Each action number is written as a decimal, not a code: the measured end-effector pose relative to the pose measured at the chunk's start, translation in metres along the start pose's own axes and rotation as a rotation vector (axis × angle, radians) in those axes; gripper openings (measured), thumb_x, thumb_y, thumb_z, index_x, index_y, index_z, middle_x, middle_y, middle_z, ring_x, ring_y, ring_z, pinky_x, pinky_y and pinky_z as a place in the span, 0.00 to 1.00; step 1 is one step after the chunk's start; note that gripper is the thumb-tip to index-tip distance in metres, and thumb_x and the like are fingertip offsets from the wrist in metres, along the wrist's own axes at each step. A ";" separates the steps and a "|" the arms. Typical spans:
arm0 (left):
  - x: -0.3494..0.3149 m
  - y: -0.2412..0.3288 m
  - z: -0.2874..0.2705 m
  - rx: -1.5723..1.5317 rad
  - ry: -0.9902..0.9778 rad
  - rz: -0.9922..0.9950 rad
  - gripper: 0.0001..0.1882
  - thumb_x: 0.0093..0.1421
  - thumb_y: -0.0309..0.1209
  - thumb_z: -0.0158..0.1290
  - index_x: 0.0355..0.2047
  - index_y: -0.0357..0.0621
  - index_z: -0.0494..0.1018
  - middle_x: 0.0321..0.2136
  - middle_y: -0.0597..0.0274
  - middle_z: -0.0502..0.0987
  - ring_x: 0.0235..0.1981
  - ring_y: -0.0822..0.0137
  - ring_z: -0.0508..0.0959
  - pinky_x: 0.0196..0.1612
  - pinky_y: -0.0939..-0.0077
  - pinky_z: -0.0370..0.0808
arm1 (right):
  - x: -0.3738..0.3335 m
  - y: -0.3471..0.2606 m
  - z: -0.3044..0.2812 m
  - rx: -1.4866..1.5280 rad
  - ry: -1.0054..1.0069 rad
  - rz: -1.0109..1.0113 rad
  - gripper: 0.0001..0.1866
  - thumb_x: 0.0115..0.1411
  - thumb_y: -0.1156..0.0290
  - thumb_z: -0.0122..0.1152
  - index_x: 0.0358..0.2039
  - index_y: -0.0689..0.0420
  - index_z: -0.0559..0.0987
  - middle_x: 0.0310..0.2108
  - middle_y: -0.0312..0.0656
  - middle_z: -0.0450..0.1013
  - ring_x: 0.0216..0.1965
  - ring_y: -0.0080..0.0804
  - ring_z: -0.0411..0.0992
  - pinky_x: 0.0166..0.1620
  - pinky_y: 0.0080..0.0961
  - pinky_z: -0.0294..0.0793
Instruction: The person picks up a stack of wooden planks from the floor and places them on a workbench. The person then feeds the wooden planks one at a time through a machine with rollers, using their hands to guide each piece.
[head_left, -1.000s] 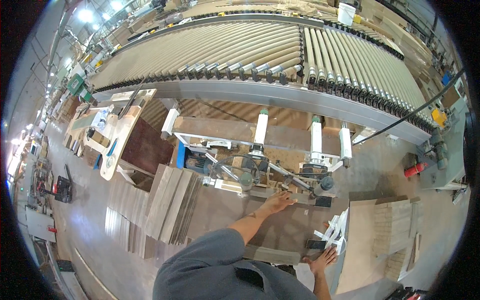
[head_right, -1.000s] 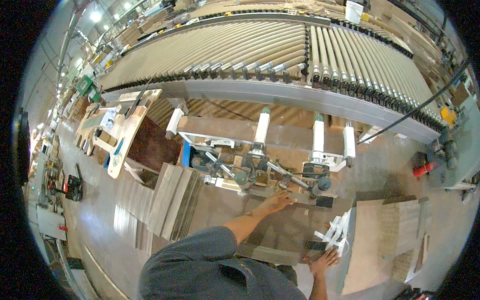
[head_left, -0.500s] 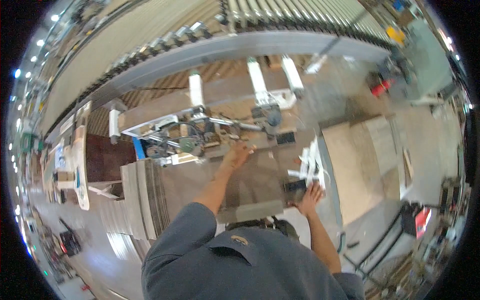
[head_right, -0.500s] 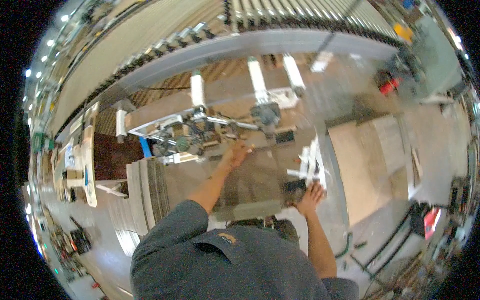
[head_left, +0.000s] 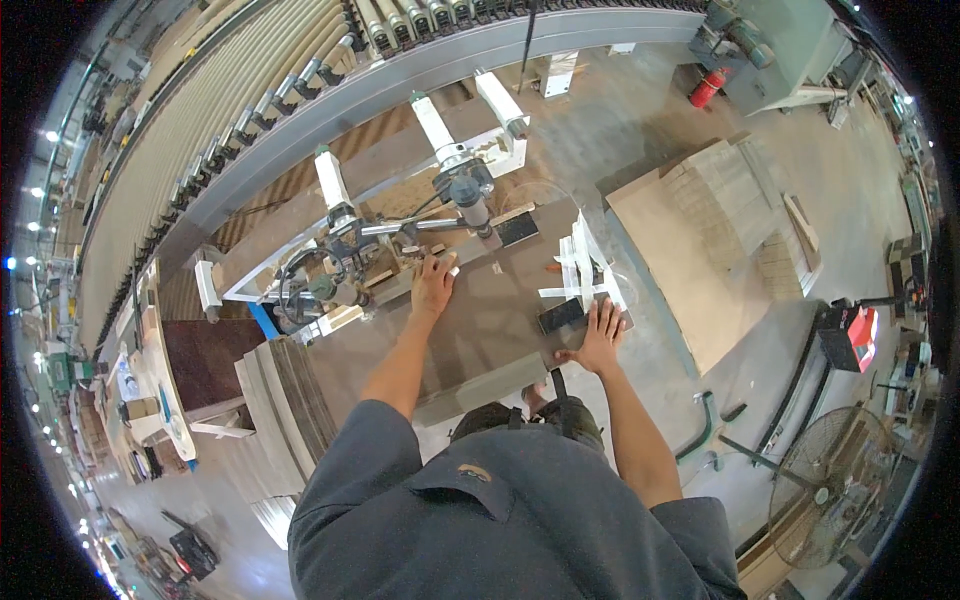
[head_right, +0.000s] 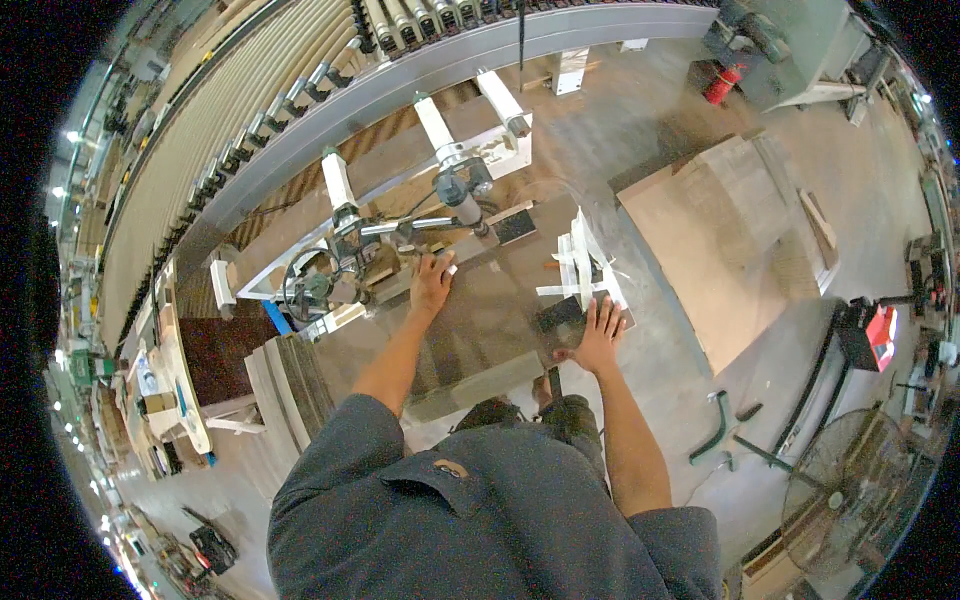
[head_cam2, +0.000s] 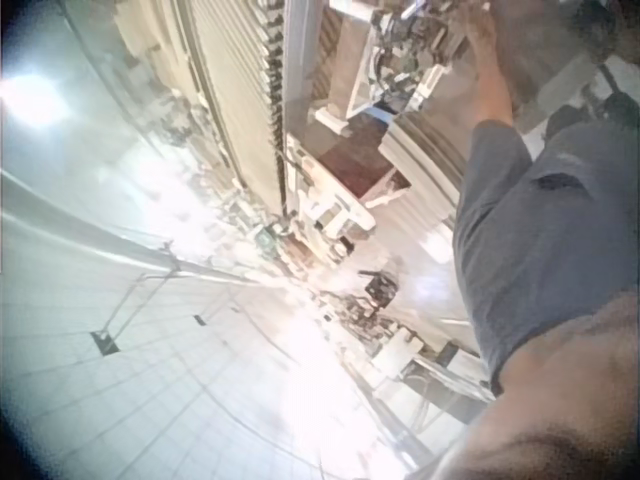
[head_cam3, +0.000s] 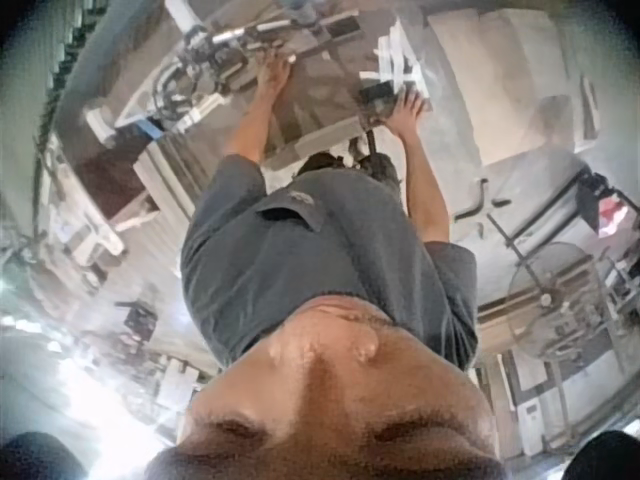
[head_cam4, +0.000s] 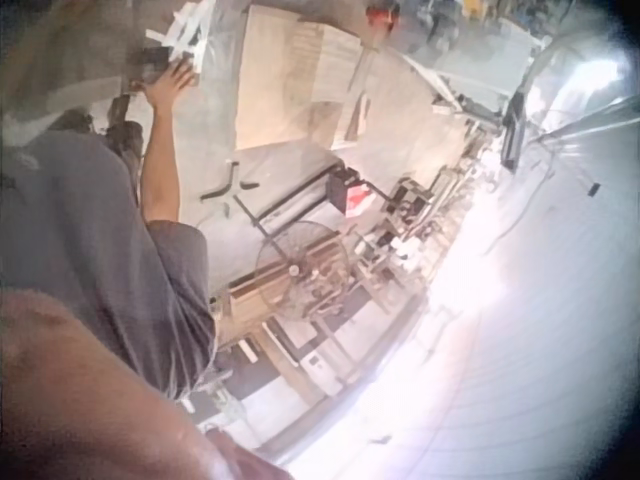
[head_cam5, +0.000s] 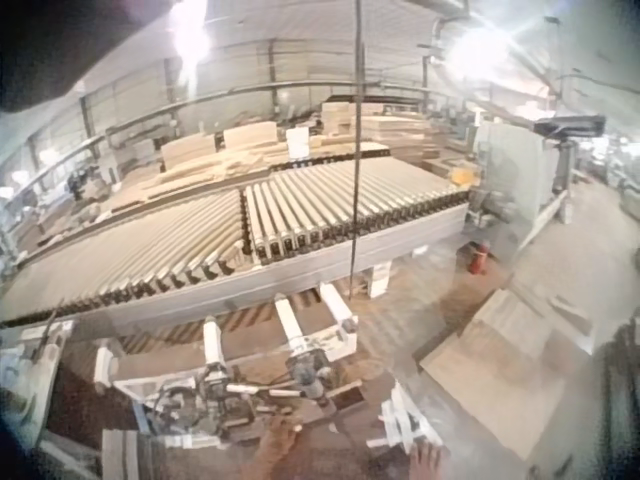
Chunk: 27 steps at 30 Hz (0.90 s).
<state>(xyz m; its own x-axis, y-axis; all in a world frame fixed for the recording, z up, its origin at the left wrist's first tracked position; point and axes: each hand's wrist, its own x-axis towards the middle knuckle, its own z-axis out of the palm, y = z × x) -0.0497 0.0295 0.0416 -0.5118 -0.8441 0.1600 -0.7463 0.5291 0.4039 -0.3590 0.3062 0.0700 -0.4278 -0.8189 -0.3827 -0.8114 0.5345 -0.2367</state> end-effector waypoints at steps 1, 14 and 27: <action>-0.002 0.006 -0.001 0.003 -0.003 0.011 0.22 0.64 0.30 0.59 0.59 0.60 0.75 0.48 0.55 0.71 0.49 0.49 0.74 0.55 0.46 0.72 | -0.001 0.001 0.001 0.001 0.005 -0.014 0.85 0.32 0.26 0.77 0.78 0.53 0.34 0.79 0.54 0.22 0.78 0.58 0.17 0.74 0.63 0.22; -0.032 0.004 -0.026 0.224 0.101 -0.181 0.31 0.60 0.38 0.62 0.64 0.55 0.71 0.64 0.56 0.67 0.65 0.48 0.65 0.68 0.45 0.58 | -0.001 0.000 0.003 0.018 -0.010 -0.013 0.86 0.33 0.23 0.74 0.78 0.53 0.31 0.79 0.53 0.19 0.77 0.58 0.15 0.73 0.62 0.15; -0.115 0.025 -0.042 0.231 -0.003 -0.251 0.35 0.61 0.33 0.60 0.69 0.58 0.65 0.50 0.53 0.70 0.58 0.51 0.69 0.63 0.45 0.60 | 0.002 0.000 0.004 -0.056 -0.022 -0.013 0.86 0.33 0.20 0.71 0.78 0.54 0.32 0.79 0.53 0.21 0.78 0.59 0.17 0.73 0.63 0.20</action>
<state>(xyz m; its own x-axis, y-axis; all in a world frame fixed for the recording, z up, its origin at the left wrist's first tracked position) 0.0085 0.1360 0.0710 -0.3005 -0.9505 0.0789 -0.9257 0.3106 0.2161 -0.3583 0.3053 0.0661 -0.4087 -0.8206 -0.3995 -0.8381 0.5107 -0.1917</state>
